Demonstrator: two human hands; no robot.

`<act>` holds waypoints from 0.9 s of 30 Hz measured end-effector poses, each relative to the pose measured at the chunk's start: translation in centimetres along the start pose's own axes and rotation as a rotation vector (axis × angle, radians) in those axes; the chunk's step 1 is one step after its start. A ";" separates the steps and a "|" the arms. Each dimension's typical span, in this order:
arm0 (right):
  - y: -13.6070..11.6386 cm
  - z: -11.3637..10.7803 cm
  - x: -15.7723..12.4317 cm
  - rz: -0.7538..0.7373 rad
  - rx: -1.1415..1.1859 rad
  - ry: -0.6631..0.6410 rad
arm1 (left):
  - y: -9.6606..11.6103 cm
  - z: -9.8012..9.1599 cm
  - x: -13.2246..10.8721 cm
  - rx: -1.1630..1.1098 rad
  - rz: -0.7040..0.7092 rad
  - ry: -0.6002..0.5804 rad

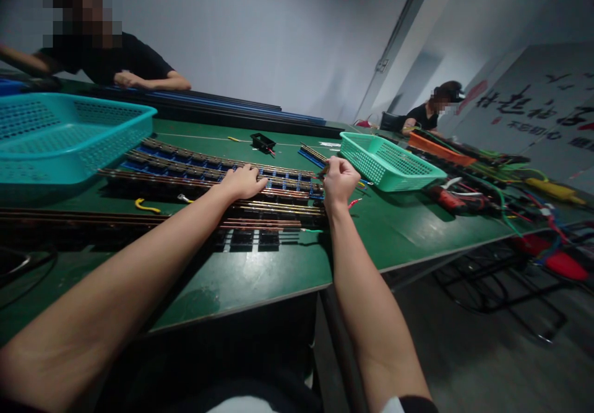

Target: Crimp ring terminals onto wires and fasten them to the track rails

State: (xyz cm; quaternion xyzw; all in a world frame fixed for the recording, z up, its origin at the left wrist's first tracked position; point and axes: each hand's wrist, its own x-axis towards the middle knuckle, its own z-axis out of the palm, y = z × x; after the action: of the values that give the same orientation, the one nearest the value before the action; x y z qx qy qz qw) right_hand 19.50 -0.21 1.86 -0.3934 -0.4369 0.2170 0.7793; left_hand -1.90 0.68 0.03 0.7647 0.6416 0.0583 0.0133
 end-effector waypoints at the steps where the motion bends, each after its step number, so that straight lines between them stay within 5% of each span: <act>1: 0.1 -0.1 0.0 0.003 0.002 -0.002 | 0.0 0.0 0.0 -0.002 0.000 -0.001; 19: -0.6 -1.0 0.6 0.159 0.093 0.030 | 0.1 -0.1 -0.1 -0.002 0.012 0.010; 27: 0.4 -1.3 0.3 0.067 -0.289 -0.113 | 0.1 -0.2 -0.1 0.001 0.005 0.009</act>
State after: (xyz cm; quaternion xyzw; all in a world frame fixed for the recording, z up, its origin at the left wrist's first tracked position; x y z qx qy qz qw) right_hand 20.71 -0.31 1.27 -0.5029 -0.4934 0.1998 0.6810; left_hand -1.85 0.54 0.18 0.7662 0.6396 0.0613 0.0100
